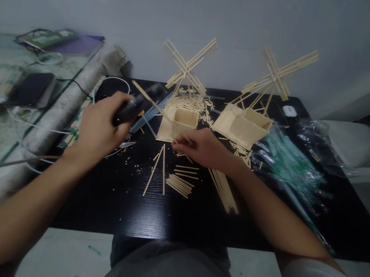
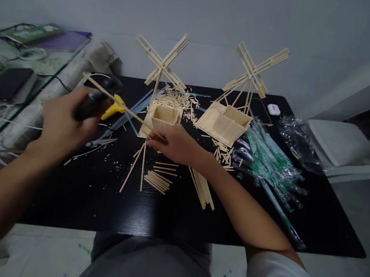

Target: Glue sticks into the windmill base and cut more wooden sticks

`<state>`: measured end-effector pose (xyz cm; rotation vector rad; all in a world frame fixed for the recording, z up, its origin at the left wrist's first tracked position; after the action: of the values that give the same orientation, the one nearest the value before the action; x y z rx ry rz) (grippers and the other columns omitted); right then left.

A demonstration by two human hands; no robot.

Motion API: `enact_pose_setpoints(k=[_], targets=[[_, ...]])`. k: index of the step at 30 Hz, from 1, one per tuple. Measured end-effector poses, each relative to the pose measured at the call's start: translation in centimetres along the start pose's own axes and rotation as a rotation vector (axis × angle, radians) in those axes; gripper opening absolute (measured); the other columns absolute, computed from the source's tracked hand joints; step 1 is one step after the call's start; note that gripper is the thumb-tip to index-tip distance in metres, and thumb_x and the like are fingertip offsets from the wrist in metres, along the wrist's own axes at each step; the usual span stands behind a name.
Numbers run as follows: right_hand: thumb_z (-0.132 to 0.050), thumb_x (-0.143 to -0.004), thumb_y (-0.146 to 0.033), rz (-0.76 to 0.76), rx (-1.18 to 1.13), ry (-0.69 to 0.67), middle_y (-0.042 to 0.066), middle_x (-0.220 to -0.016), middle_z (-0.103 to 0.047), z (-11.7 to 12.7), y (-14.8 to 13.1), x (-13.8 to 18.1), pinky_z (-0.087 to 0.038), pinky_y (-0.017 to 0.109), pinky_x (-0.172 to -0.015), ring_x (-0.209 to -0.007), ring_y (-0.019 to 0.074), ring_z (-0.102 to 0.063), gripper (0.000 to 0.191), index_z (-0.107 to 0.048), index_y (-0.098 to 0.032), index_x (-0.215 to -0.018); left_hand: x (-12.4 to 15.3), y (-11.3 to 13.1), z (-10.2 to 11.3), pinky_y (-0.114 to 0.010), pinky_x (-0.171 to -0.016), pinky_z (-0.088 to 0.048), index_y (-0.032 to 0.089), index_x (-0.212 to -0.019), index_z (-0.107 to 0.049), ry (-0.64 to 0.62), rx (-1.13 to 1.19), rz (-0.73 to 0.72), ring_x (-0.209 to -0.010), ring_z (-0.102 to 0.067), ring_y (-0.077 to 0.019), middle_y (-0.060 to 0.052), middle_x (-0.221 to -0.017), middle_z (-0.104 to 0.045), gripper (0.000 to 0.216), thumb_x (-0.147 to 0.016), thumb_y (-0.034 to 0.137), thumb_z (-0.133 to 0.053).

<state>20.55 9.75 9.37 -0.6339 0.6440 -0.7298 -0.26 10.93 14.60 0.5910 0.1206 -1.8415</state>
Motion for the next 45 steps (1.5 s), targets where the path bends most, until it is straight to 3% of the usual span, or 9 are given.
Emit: enact_pose_setpoints(k=[6,13,19,23,27,30,32,36,45], targets=[[-0.077,-0.088,-0.021,-0.303,0.238,-0.337,-0.002,-0.062,-0.066,0.3,3.2,1.0,-0.035,0.025,-0.062,-0.060,0.0108,-0.056,0.015,-0.073,-0.015,-0.075,1.2,-0.7,-2.9,-0.030,-0.076,-0.052,0.019,-0.100,-0.069,0.139,0.505,0.229,-0.081,-0.065,-0.0179,-0.004,-0.091,-0.071,0.034,-0.096,0.050,-0.055],[-0.076,-0.087,-0.016,-0.362,0.397,-0.364,0.004,-0.082,-0.071,-1.7,4.9,1.2,-0.039,0.024,-0.069,-0.079,0.0160,-0.065,0.006,-0.070,-0.016,-0.085,3.1,0.4,-8.4,-0.028,-0.062,-0.039,0.019,-0.080,-0.060,-0.163,0.673,0.191,-0.065,-0.052,-0.0156,0.001,-0.067,-0.056,0.045,-0.097,0.058,-0.048],[-0.080,-0.082,-0.020,-0.395,0.448,-0.333,0.004,-0.076,-0.068,-1.9,6.1,1.3,-0.032,0.026,-0.061,-0.070,0.0168,-0.059,0.012,-0.069,-0.016,-0.081,4.2,1.8,-9.3,-0.032,-0.063,-0.037,0.018,-0.078,-0.058,-0.343,0.733,0.057,-0.061,-0.051,-0.0160,0.000,-0.067,-0.055,0.050,-0.102,0.053,-0.031],[-0.063,-0.095,-0.023,-0.324,0.351,-0.203,0.003,-0.076,-0.069,-0.6,4.7,0.6,-0.037,0.027,-0.065,-0.068,0.0142,-0.058,0.016,-0.068,-0.017,-0.081,4.4,2.6,-9.2,-0.032,-0.072,-0.042,0.018,-0.090,-0.062,-0.333,0.640,-0.015,-0.073,-0.058,-0.0176,-0.001,-0.078,-0.061,0.044,-0.104,0.051,-0.035],[-0.045,-0.104,-0.034,-0.375,-0.124,0.001,0.005,-0.078,-0.071,0.6,3.7,0.2,-0.048,0.029,-0.068,-0.070,0.0151,-0.064,0.034,-0.066,-0.016,-0.083,4.4,2.4,-9.6,-0.033,-0.082,-0.045,0.017,-0.104,-0.062,-0.294,0.590,-0.053,-0.090,-0.064,-0.0210,-0.005,-0.095,-0.068,0.042,-0.104,0.052,-0.037],[-0.061,-0.095,-0.042,-0.464,-0.527,0.127,0.006,-0.087,-0.073,0.3,4.0,0.5,-0.059,0.032,-0.070,-0.076,0.0173,-0.071,0.025,-0.064,-0.018,-0.103,4.5,1.8,-10.0,-0.034,-0.078,-0.045,0.018,-0.099,-0.060,-0.288,0.532,-0.028,-0.084,-0.064,-0.0219,-0.006,-0.089,-0.067,0.045,-0.104,0.054,-0.034],[-0.080,-0.080,-0.038,-0.446,-0.654,0.183,0.006,-0.101,-0.074,0.1,3.9,0.5,-0.062,0.034,-0.078,-0.084,0.0181,-0.073,0.042,-0.062,-0.020,-0.113,4.6,1.8,-10.1,-0.035,-0.076,-0.045,0.018,-0.098,-0.060,-0.300,0.501,-0.019,-0.082,-0.064,-0.0226,-0.006,-0.088,-0.067,0.045,-0.104,0.055,-0.034],[-0.091,-0.067,-0.036,-0.407,-0.667,0.190,0.006,-0.108,-0.076,-0.5,3.1,0.6,-0.062,0.036,-0.092,-0.094,0.0190,-0.073,0.051,-0.068,-0.019,-0.109,5.0,2.7,-9.7,-0.036,-0.077,-0.046,0.019,-0.105,-0.060,-0.325,0.497,-0.033,-0.084,-0.066,-0.0231,-0.006,-0.091,-0.069,0.042,-0.104,0.055,-0.038],[-0.094,-0.063,-0.036,-0.436,-0.619,0.319,0.005,-0.094,-0.080,0.6,1.4,1.3,-0.064,0.034,-0.085,-0.085,0.0191,-0.076,0.040,-0.077,-0.017,-0.094,4.9,3.6,-7.9,-0.038,-0.089,-0.052,0.021,-0.121,-0.058,-0.338,0.606,-0.014,-0.101,-0.070,-0.0242,-0.007,-0.111,-0.072,0.038,-0.101,0.052,-0.050]])
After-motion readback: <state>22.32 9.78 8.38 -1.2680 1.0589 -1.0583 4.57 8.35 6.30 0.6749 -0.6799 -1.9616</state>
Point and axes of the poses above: each hand's wrist, its own x-axis away from the middle knuckle, its own z-axis out of the back of the hand, y = z × x, the point moved 8 cm from there along -x, towards the middle knuckle
